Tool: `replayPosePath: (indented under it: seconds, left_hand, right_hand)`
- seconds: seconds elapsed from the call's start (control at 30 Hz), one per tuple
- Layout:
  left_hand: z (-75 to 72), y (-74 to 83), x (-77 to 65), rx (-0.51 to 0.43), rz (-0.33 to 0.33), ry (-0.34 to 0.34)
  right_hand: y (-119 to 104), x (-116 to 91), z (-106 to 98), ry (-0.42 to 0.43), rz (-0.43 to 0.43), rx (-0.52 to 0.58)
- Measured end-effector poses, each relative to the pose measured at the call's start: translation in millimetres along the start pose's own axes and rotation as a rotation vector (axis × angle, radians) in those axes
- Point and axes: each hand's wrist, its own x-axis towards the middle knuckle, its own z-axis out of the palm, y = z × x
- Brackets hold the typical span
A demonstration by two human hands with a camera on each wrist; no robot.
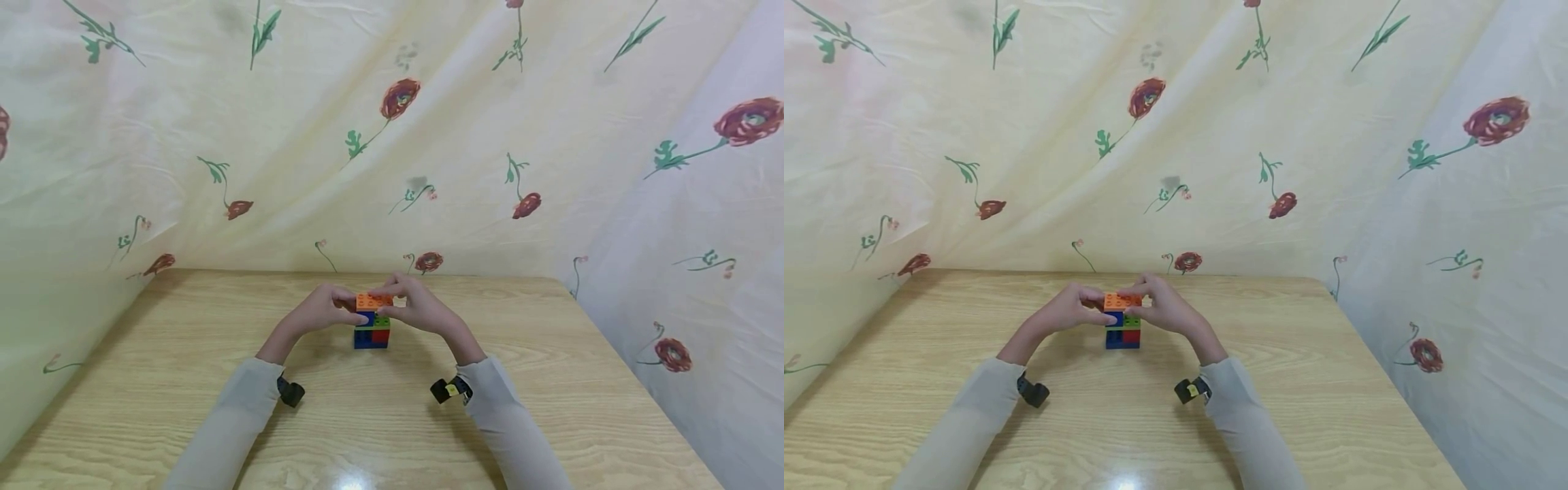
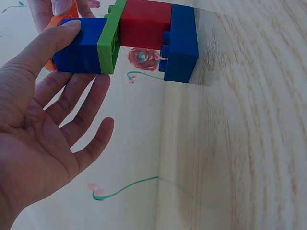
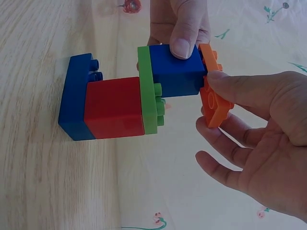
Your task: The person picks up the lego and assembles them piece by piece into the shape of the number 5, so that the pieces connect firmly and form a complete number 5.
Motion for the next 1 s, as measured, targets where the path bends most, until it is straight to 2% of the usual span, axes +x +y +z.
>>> replayPosePath:
  seconds: [0.5, 1.0]
  left_hand:
    - [-0.1, 1.6, -0.3, 0.016, 0.002, -0.004]
    - [0.7, 3.1, 0.2, -0.018, -0.035, 0.003]
  right_hand:
    - [-0.5, -0.9, 0.1, 0.003, 0.001, 0.0]
    - [-0.7, -0.7, -0.9, -0.008, -0.027, -0.015]
